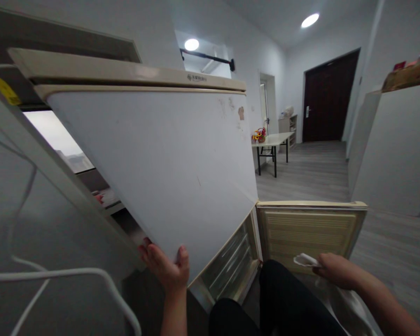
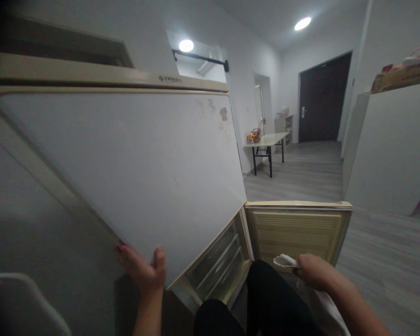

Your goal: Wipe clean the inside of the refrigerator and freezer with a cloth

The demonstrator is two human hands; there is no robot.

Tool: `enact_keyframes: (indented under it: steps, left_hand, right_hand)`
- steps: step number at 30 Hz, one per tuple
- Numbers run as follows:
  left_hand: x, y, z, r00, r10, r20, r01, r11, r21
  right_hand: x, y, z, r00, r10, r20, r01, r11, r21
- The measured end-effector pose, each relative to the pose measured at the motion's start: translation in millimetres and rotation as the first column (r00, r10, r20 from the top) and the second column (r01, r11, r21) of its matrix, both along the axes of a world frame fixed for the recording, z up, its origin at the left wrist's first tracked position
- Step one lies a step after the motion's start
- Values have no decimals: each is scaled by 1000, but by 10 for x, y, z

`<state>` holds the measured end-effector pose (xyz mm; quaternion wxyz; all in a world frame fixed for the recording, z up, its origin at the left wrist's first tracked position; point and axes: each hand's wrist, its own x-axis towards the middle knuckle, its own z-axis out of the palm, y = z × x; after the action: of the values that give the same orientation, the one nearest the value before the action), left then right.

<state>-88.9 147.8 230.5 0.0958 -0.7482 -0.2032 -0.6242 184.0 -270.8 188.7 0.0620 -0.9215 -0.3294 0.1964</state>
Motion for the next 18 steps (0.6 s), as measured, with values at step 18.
enact_keyframes:
  steps: [18]
  left_hand:
    - [277, -1073, -308, 979, -200, -37, 193, 969, -152]
  right_hand:
    - [-329, 283, 307, 957, 250, -145, -168, 889, 427]
